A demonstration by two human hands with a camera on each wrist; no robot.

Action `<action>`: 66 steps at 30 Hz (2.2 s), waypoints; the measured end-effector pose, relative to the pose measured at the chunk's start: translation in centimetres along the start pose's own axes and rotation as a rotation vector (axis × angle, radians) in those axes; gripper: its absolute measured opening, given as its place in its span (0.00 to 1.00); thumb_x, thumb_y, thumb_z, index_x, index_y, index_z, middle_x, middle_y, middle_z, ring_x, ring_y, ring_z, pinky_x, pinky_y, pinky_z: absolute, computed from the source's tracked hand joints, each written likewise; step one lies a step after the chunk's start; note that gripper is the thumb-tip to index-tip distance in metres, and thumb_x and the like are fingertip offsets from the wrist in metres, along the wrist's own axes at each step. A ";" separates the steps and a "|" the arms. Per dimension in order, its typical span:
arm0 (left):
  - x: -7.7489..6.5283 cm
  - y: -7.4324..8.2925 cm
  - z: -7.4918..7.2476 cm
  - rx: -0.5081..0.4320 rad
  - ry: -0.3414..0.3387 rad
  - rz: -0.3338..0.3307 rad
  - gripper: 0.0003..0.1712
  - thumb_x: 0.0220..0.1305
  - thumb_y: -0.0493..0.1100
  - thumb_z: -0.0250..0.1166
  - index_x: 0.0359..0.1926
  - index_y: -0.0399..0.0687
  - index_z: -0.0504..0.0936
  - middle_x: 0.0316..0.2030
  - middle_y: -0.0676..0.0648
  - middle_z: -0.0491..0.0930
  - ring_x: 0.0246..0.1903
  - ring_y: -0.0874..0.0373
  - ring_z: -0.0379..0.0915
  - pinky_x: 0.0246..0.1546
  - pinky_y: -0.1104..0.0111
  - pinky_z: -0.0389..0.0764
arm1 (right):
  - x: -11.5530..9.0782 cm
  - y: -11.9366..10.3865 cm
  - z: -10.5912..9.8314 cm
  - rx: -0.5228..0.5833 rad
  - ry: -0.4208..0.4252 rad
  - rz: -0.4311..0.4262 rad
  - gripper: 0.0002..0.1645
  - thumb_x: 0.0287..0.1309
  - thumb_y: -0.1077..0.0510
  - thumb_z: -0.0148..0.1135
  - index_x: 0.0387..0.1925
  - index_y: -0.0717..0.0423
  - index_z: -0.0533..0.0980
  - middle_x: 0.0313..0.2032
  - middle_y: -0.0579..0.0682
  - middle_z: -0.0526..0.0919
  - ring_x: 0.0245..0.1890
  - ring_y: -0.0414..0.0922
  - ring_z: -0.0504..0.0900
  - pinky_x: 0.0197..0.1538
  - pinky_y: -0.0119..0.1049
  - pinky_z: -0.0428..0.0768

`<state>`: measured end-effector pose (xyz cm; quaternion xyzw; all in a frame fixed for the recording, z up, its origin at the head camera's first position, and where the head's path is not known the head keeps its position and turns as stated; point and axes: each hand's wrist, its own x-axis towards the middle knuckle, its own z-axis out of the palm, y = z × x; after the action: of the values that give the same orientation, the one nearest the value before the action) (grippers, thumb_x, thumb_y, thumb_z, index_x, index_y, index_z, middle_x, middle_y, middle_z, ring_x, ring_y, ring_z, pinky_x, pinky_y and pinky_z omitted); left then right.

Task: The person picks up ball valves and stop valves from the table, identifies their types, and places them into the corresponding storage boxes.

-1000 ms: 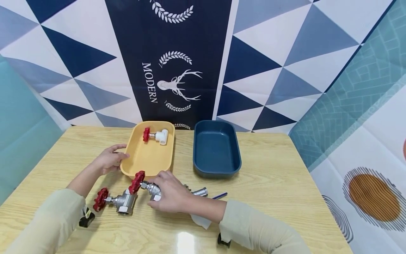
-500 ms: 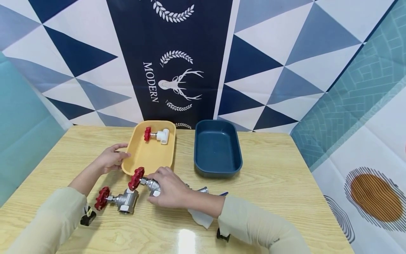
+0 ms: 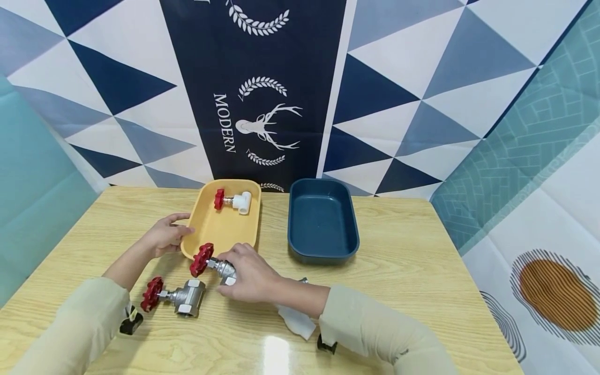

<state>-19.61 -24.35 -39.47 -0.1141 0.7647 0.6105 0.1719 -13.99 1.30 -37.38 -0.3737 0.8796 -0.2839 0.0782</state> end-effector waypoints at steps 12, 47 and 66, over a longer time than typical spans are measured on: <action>-0.1 0.0 0.1 0.000 -0.002 0.006 0.37 0.67 0.36 0.52 0.72 0.41 0.46 0.43 0.39 0.72 0.27 0.61 0.74 0.26 0.71 0.75 | 0.9 0.4 -0.3 0.010 0.022 -0.006 0.33 0.46 0.50 0.70 0.55 0.56 0.74 0.43 0.48 0.75 0.43 0.41 0.69 0.39 0.26 0.70; -0.3 0.1 0.0 -0.028 0.003 -0.006 0.36 0.67 0.37 0.53 0.72 0.42 0.47 0.45 0.40 0.72 0.29 0.61 0.77 0.32 0.67 0.81 | 3.1 0.4 -0.9 -0.008 0.043 0.007 0.32 0.47 0.48 0.70 0.55 0.54 0.74 0.43 0.48 0.75 0.44 0.40 0.69 0.41 0.28 0.71; -0.2 0.1 0.0 -0.034 0.015 -0.011 0.36 0.67 0.36 0.53 0.71 0.42 0.49 0.35 0.46 0.76 0.24 0.62 0.75 0.26 0.69 0.76 | 4.3 0.9 -0.7 -0.034 0.049 0.011 0.33 0.46 0.48 0.71 0.55 0.55 0.74 0.44 0.48 0.75 0.47 0.42 0.70 0.47 0.33 0.74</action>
<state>-19.48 -24.34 -39.36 -0.1258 0.7548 0.6216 0.1674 -17.89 -0.89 -36.96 -0.3630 0.8880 -0.2775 0.0517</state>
